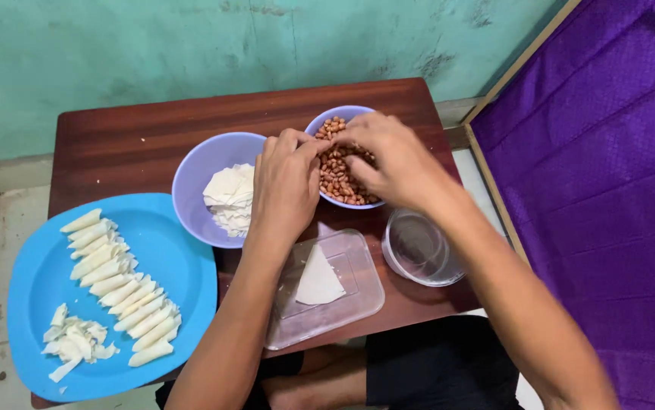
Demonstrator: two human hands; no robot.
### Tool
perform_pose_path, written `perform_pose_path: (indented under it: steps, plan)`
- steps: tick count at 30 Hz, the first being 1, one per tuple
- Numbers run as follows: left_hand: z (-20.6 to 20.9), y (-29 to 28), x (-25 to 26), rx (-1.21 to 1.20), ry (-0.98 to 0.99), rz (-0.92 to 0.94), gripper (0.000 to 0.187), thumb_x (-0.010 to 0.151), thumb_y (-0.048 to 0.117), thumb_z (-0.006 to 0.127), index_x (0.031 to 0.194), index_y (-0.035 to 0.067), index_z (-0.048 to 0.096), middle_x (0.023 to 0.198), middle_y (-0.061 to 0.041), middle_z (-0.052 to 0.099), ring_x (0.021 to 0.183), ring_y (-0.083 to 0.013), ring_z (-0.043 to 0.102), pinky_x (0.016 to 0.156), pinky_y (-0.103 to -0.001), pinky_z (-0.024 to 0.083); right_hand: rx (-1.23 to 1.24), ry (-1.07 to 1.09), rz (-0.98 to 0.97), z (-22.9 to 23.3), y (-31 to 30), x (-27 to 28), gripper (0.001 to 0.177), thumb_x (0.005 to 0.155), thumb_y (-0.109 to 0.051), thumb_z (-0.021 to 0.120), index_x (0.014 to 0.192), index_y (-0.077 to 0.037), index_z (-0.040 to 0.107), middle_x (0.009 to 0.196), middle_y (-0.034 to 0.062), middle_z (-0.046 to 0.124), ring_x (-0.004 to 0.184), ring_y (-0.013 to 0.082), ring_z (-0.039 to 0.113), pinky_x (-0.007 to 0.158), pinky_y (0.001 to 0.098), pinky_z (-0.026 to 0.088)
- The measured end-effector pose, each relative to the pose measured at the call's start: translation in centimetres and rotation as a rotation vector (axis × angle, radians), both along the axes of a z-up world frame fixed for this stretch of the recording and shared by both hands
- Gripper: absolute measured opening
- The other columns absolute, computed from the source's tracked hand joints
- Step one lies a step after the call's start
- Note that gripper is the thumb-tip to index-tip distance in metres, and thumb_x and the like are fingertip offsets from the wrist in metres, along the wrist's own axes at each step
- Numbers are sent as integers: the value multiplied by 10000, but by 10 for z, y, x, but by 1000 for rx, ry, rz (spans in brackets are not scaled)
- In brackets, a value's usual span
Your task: Wrapping peanuts in small pieces of dough to prepare snacks.
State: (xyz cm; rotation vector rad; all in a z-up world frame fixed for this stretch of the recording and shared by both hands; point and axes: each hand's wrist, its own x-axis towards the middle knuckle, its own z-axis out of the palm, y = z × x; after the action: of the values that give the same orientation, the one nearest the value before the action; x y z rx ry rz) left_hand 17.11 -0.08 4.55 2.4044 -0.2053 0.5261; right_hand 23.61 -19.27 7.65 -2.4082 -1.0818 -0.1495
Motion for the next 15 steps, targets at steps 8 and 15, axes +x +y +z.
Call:
perform_pose_path:
  steps: [8,15]
  plan:
    - [-6,-1,0,7,6,-2,285,898,85,628,1135,201,737,1084,-25,576,1099,-318,538,891,-461,465,-253,186,-151,10,12,-11,605,799,-395,798,1345,-181,649,1281,240,576,1088,533,613,915,573,538]
    - [-7,0,-1,4,-11,0,270,920,94,606,1128,211,733,1051,-35,572,1070,-317,547,868,-455,464,-272,103,-106,-11,7,18,334,815,-214,759,1141,-160,712,1062,182,614,1036,441,662,877,519,553]
